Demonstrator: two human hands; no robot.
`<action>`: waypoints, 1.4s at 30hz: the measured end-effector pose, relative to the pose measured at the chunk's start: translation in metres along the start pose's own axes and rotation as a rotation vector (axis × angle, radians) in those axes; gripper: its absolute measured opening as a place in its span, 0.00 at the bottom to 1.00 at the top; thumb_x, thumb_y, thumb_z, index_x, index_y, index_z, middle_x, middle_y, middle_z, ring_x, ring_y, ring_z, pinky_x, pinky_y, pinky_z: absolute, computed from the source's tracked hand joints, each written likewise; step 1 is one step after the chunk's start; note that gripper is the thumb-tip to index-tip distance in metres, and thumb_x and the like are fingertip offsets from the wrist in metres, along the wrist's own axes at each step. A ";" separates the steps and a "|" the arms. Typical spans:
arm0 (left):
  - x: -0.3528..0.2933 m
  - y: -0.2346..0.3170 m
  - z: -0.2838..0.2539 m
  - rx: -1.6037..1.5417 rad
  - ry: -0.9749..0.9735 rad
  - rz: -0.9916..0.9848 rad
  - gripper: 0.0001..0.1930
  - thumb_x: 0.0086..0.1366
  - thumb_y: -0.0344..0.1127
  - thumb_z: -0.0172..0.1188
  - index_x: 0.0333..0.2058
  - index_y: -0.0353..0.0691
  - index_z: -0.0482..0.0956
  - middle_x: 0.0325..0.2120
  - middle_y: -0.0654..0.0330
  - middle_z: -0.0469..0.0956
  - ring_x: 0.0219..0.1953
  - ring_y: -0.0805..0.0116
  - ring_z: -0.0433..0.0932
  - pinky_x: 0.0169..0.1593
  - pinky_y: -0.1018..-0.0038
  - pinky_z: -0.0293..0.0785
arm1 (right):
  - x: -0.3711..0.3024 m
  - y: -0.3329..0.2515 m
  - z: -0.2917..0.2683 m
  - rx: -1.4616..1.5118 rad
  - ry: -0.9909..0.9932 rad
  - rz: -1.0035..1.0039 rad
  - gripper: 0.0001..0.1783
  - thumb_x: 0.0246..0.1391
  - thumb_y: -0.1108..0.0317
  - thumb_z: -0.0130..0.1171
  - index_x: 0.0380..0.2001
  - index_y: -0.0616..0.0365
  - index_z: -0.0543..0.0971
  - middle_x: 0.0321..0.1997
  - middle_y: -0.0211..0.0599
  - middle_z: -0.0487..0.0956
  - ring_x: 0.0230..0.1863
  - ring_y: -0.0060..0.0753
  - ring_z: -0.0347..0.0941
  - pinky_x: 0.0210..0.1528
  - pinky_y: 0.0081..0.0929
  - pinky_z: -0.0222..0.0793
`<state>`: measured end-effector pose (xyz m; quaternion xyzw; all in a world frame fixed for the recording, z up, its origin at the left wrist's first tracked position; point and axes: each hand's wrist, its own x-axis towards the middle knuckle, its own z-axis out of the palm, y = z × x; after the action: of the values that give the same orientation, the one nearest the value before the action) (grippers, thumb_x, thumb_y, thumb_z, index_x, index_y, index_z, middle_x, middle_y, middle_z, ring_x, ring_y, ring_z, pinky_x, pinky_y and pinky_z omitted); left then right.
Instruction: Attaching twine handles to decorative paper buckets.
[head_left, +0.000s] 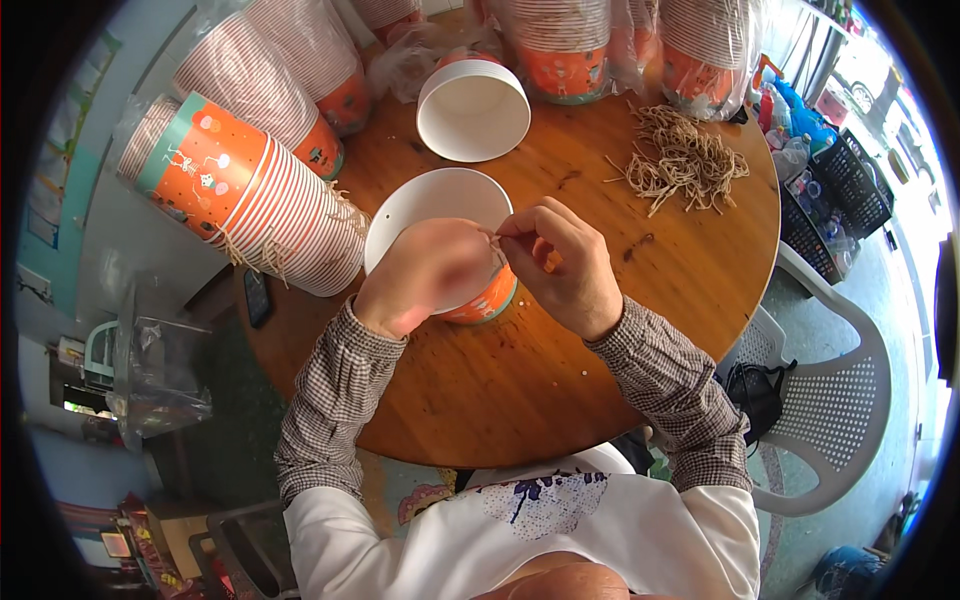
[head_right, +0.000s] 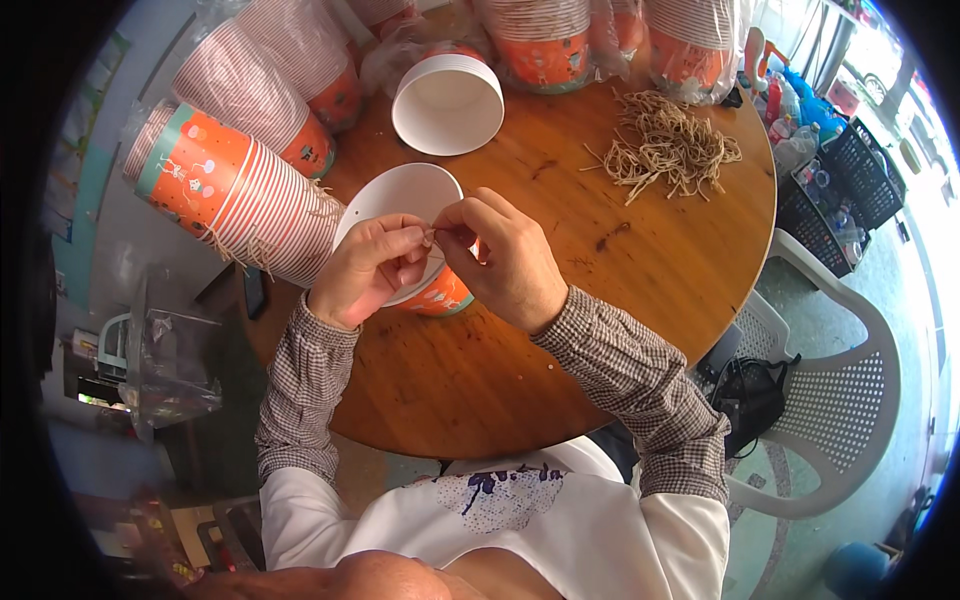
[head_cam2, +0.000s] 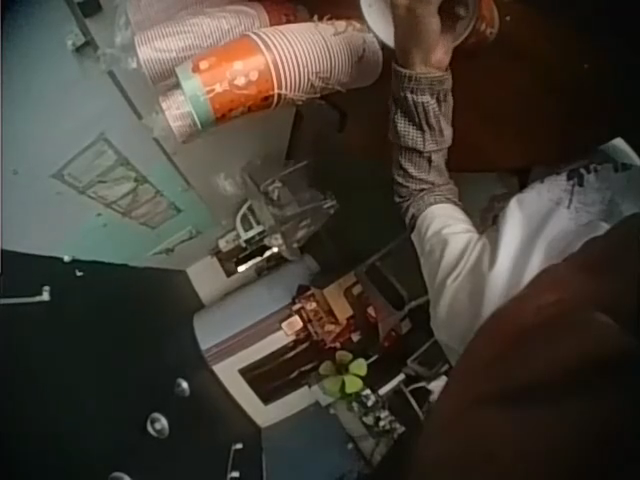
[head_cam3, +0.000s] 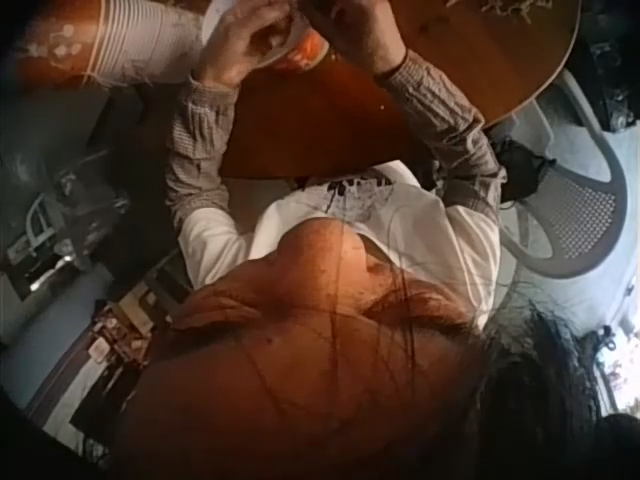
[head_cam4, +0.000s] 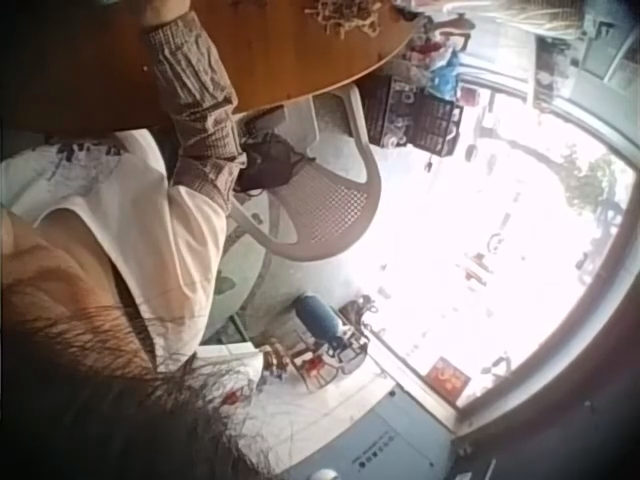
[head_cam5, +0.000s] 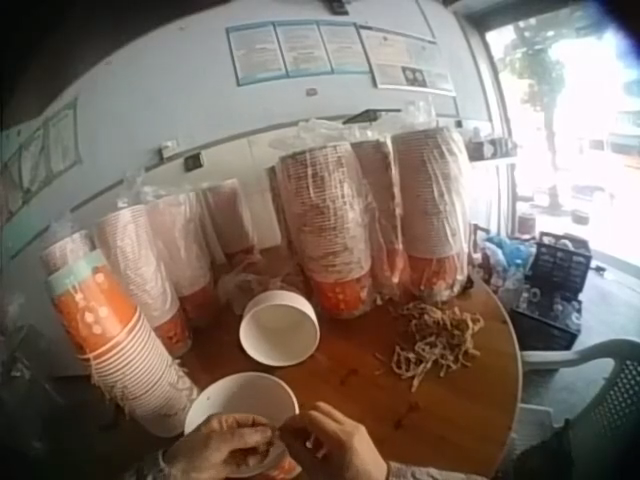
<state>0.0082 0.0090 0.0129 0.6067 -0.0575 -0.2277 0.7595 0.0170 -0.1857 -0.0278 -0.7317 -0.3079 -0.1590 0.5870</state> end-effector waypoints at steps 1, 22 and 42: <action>0.001 -0.002 -0.003 -0.071 0.003 -0.019 0.09 0.67 0.34 0.58 0.37 0.33 0.78 0.26 0.68 0.73 0.25 0.80 0.67 0.31 0.84 0.67 | 0.000 0.001 0.000 -0.005 0.016 -0.027 0.06 0.52 0.79 0.61 0.35 0.62 0.78 0.33 0.34 0.77 0.31 0.24 0.75 0.29 0.19 0.71; -0.003 -0.013 0.010 0.428 0.192 0.333 0.06 0.66 0.30 0.59 0.37 0.34 0.79 0.29 0.68 0.79 0.29 0.84 0.74 0.36 0.85 0.71 | 0.001 0.008 -0.004 0.092 0.130 -0.003 0.06 0.53 0.76 0.62 0.36 0.61 0.79 0.34 0.34 0.79 0.32 0.24 0.77 0.31 0.21 0.72; 0.003 -0.010 0.019 0.832 0.231 0.575 0.08 0.62 0.30 0.63 0.39 0.35 0.79 0.30 0.63 0.79 0.29 0.78 0.74 0.35 0.79 0.72 | 0.001 -0.017 -0.009 0.157 0.001 0.278 0.03 0.66 0.70 0.47 0.39 0.58 0.68 0.20 0.36 0.74 0.20 0.26 0.73 0.24 0.26 0.69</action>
<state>0.0010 -0.0110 0.0081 0.8381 -0.2233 0.1008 0.4875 0.0083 -0.1915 -0.0119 -0.7189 -0.2149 -0.0519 0.6590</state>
